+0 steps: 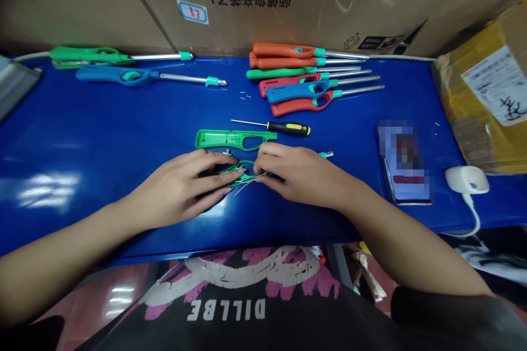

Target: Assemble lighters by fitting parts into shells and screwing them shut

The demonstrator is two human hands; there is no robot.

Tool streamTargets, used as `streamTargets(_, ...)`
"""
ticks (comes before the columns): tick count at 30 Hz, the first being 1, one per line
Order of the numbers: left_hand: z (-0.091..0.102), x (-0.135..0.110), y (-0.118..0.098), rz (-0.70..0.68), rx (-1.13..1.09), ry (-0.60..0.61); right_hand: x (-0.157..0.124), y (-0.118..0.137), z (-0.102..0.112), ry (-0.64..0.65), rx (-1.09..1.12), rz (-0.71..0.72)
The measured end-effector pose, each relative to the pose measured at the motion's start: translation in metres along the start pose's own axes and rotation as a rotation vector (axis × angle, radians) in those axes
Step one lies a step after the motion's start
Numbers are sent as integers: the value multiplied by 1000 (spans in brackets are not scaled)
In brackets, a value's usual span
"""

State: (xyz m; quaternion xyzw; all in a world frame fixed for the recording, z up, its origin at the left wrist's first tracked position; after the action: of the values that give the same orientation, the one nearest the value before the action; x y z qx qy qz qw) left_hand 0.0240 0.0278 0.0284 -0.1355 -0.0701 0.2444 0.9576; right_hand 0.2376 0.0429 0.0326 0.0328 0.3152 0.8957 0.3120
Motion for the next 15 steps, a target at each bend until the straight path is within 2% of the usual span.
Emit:
streamTargets(6,-1,0,0,-22,15,0,1,0,3,-82,26,58)
streamTargets(15,0,1,-1,-20,42,6,-1,-3,4,-24,-11,98)
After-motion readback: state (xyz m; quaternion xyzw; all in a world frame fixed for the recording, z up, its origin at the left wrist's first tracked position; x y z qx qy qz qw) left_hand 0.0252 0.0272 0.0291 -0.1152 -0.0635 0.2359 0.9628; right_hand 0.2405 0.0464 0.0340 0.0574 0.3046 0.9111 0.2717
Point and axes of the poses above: each hand's wrist, its own x-axis towards the middle knuckle, its own z-axis out of the back of the hand, y = z × x, the point moved 4 cm from there along x, towards the middle knuckle, and after that the axes turned 9 degrees about y, right-handed, at the moved point
